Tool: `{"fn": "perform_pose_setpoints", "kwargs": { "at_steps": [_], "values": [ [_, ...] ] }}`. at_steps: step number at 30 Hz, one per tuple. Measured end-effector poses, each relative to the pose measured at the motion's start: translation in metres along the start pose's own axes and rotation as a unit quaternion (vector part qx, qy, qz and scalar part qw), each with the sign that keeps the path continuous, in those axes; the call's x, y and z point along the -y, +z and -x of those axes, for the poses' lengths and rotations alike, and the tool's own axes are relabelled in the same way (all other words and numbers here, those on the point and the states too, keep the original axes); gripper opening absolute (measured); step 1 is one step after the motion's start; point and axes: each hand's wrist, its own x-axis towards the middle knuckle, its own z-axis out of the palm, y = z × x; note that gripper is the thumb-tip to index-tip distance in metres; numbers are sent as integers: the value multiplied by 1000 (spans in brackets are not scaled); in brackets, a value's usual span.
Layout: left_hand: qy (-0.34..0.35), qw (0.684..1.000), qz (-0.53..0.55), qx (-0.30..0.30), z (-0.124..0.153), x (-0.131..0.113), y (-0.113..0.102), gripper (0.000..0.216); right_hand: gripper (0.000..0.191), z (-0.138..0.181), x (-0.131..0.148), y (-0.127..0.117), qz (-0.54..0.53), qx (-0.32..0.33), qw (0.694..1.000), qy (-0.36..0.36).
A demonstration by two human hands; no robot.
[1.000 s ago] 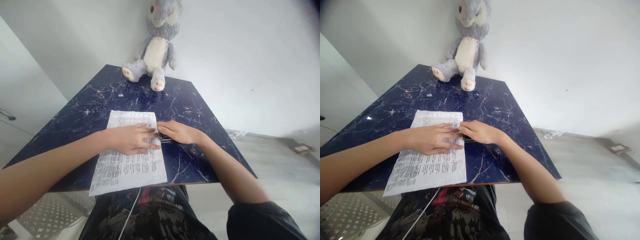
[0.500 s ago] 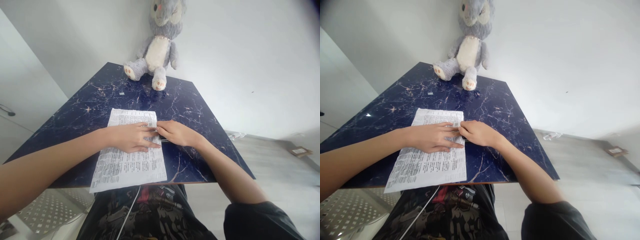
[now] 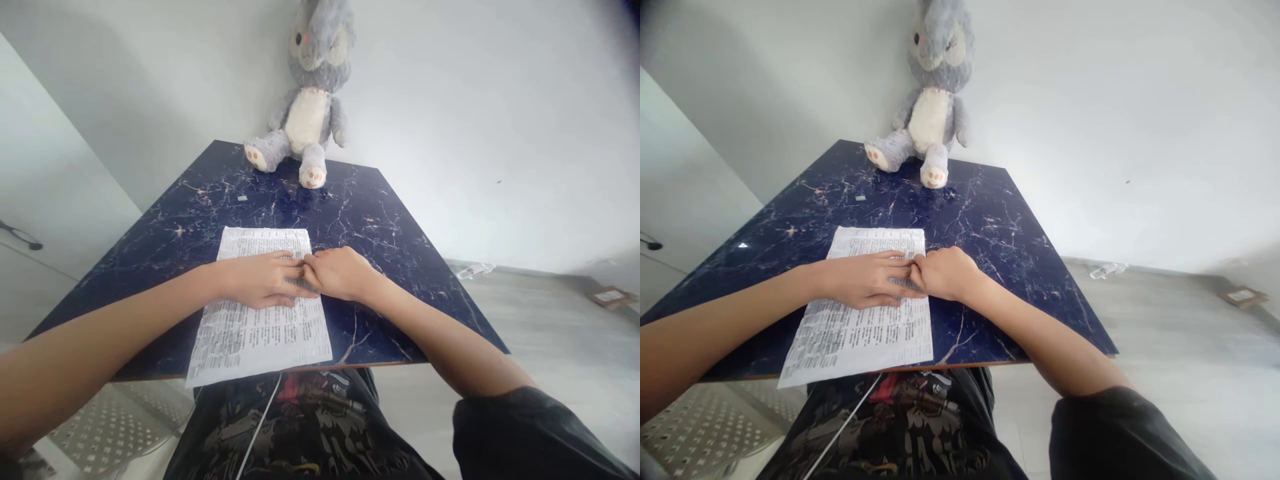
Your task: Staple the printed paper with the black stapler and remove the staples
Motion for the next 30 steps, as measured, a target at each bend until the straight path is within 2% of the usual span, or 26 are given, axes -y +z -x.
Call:
{"fn": "perform_pose_setpoints", "kwargs": {
  "at_steps": [2, 5, 8, 11, 13, 16, 19, 21, 23, 25, 26, 28, 30],
  "values": [
    [-4, 1000, -11, 10, 1, 0, -1, 46, 47, 2, -15, -10, -110, 27, 993, -38],
    [-12, 999, -29, 27, 2, 0, -1, 46, 45, 6, -40, -22, -237, 73, 961, -121],
    [-19, 997, -50, 55, 4, 1, 1, 50, 35, 8, -58, -26, -252, 112, 943, -187],
    [-25, 996, -59, 62, 4, 2, 0, 51, 20, 9, -70, -26, -231, 118, 945, -199],
    [-29, 997, -64, 41, 4, 2, -4, 50, 13, 11, -79, -27, -220, 122, 951, -180],
    [-51, 997, -58, 9, 7, 3, -14, 39, 13, 14, -100, -29, -211, 130, 960, -129],
    [-77, 996, -32, 17, 14, 3, -21, 33, 17, 15, -124, -28, -196, 109, 973, -55],
    [-85, 995, -30, 38, 16, 0, -23, 44, 20, 13, -136, -23, -185, 70, 980, 9],
    [-94, 993, -36, 64, 16, -5, -20, 67, 23, 8, -143, -17, -181, 3, 979, 90],
    [-101, 990, -41, 92, 12, -10, -15, 85, 25, 4, -142, -15, -188, -80, 967, 152],
    [-102, 989, -45, 99, 10, -11, -11, 87, 27, 3, -138, -15, -202, -117, 958, 168],
    [-108, 988, -59, 88, 6, -10, -5, 75, 30, 1, -125, -18, -259, -160, 936, 175],
    [-120, 989, -70, 58, 3, -6, -1, 61, 33, 0, -108, -22, -324, -165, 917, 165]
  ]
}}
